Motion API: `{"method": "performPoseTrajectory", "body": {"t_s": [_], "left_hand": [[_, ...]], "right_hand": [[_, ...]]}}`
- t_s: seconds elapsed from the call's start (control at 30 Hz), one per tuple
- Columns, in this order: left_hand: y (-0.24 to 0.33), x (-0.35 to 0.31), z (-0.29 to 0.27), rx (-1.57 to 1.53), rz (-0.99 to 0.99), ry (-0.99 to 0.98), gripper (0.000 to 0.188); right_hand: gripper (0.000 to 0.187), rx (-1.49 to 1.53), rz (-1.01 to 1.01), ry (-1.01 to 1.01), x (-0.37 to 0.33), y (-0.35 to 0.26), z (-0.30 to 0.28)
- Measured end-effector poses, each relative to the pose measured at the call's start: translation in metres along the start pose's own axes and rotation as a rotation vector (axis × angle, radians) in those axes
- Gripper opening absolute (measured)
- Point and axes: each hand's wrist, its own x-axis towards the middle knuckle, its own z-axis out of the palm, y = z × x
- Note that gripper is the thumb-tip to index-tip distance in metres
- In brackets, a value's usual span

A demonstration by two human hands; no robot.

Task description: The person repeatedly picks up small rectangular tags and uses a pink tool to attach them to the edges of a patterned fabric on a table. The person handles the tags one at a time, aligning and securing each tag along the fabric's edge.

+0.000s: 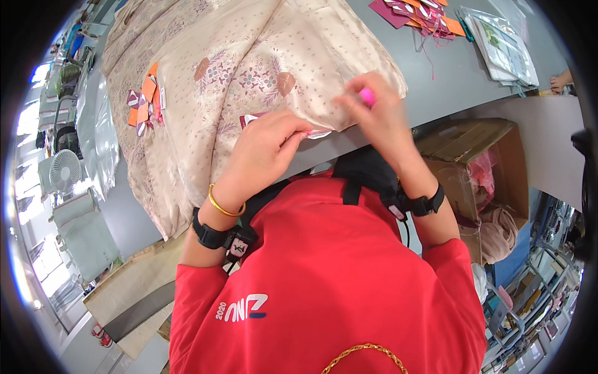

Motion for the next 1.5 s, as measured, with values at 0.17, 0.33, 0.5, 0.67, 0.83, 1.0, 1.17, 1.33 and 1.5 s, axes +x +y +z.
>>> {"method": "performPoseTrajectory", "body": {"t_s": [0.17,0.33,0.5,0.67,0.83,1.0,1.17,1.33,1.5], "left_hand": [[0.012,0.021,-0.014,0.470,0.321,-0.152,0.022],[-0.006,0.036,0.011,0.369,0.361,-0.031,0.037],[-0.001,0.033,0.043,0.299,0.253,0.231,0.051],[-0.003,0.048,0.035,0.092,0.198,0.425,0.022],[-0.015,0.047,0.009,-0.202,0.107,0.436,0.012],[-0.034,-0.007,-0.034,0.117,0.054,0.594,0.022],[-0.093,-0.074,-0.103,0.389,-0.449,0.755,0.023],[-0.124,-0.083,-0.099,0.207,-0.568,0.679,0.023],[-0.125,-0.077,-0.086,0.293,-0.347,0.783,0.014]], "right_hand": [[0.036,-0.242,0.191,-0.133,0.005,0.010,-0.018],[0.031,0.210,0.335,-0.213,0.001,0.015,-0.026],[0.016,0.747,0.613,-0.229,0.009,0.005,-0.034],[0.028,0.766,0.338,-0.165,0.020,-0.020,-0.023],[0.047,0.432,-0.132,-0.244,0.046,-0.024,0.001],[0.028,0.094,-0.337,-0.420,0.076,-0.025,0.005],[0.024,0.168,-0.322,-0.458,0.093,-0.059,-0.001],[0.024,-0.193,-0.464,-0.506,0.125,-0.103,0.005],[0.023,-0.628,-0.394,-0.901,0.151,-0.117,-0.002]]}}
